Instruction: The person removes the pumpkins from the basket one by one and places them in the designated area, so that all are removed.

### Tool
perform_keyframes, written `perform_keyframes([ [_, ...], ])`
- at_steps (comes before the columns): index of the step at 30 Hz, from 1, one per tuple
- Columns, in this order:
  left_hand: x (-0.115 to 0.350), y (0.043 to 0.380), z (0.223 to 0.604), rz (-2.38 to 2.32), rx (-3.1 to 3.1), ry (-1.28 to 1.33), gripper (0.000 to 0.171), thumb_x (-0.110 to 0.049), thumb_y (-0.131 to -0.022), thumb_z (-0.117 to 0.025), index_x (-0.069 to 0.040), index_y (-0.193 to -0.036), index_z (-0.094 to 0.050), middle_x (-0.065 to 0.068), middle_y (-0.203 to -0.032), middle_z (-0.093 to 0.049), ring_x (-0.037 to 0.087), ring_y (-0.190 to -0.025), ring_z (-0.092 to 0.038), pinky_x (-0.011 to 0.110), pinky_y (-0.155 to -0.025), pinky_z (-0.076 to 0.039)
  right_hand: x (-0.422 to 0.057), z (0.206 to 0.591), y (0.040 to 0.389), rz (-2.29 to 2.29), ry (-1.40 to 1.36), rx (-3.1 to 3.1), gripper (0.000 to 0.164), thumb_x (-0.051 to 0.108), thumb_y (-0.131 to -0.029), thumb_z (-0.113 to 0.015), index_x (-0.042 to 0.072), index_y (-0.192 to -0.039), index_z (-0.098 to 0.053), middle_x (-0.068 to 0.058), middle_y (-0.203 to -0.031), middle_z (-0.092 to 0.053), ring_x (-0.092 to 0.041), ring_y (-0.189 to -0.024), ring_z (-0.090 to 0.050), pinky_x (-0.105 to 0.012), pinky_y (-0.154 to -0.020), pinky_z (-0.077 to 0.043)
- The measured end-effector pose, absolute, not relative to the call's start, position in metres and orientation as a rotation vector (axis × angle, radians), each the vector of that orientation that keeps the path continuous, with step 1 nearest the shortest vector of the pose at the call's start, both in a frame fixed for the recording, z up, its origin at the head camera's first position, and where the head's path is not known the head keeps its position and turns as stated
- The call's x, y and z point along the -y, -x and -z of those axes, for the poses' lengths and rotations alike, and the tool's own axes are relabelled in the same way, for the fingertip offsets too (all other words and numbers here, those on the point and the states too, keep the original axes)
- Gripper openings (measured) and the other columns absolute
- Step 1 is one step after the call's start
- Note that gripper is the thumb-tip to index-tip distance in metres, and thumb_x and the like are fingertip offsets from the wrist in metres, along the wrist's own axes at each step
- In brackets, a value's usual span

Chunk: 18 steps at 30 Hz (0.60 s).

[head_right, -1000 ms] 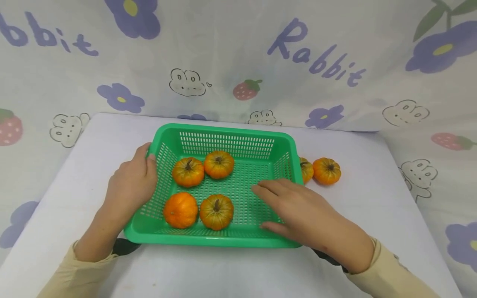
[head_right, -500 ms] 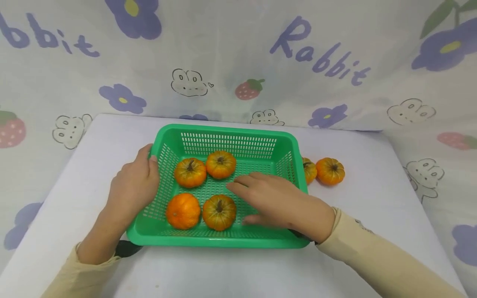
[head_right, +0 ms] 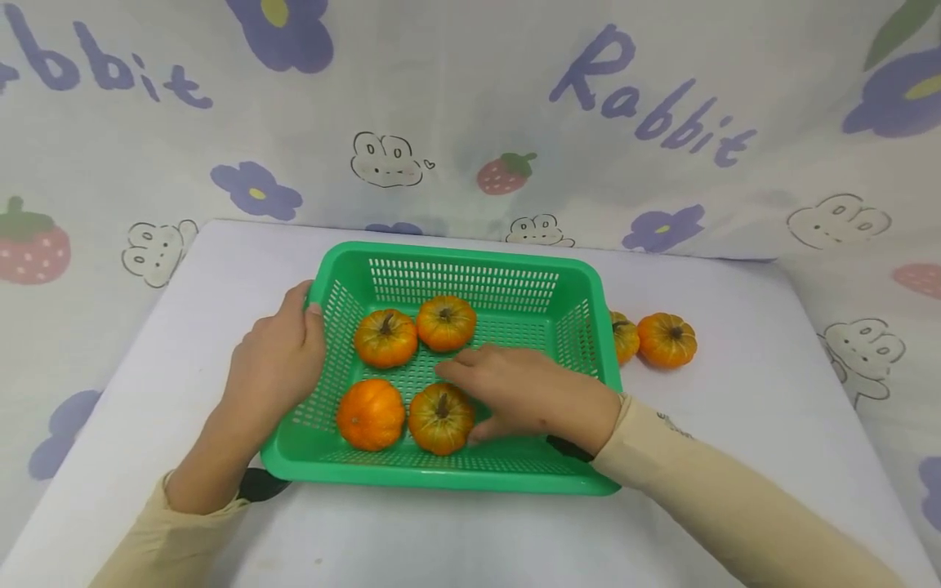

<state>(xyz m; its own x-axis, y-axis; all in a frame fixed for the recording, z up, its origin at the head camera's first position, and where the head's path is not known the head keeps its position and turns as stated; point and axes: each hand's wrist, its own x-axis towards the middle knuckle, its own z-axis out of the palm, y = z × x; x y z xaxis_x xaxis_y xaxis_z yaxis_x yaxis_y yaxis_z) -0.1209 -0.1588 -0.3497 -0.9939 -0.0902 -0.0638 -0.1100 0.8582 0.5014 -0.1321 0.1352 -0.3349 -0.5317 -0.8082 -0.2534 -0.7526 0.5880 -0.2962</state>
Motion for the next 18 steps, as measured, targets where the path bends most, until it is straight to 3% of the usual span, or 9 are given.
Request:
perform_keyframes([
  [9, 0.1597, 0.1204, 0.3507, -0.823, -3.004, 0.151, 0.059, -0.033, -0.113, -0.023, 0.002, -0.161, -0.028, 0.036, -0.116, -0.065, 0.052, -0.091, -0.068, 0.067, -0.072, -0.054, -0.1278, 0.3373, 0.1366, 0.222, 1.189, -2.400, 0.092, 0.041, -0.079, -0.093, 0.014, -0.155, -0.050, -0.003, -0.149, -0.057, -0.025, -0.134, -0.056, -0.047, -0.108, -0.048],
  [18, 0.1592, 0.1206, 0.3490, -0.810, -3.008, 0.151, 0.059, -0.033, -0.113, -0.023, 0.002, -0.160, -0.029, 0.036, -0.115, -0.065, 0.052, -0.091, -0.068, 0.067, -0.073, -0.054, -0.1249, 0.3426, 0.1380, 0.236, 1.141, -2.342, 0.087, 0.036, -0.078, -0.094, 0.015, -0.152, -0.054, 0.000, -0.147, -0.060, -0.022, -0.135, -0.055, -0.046, -0.110, -0.046],
])
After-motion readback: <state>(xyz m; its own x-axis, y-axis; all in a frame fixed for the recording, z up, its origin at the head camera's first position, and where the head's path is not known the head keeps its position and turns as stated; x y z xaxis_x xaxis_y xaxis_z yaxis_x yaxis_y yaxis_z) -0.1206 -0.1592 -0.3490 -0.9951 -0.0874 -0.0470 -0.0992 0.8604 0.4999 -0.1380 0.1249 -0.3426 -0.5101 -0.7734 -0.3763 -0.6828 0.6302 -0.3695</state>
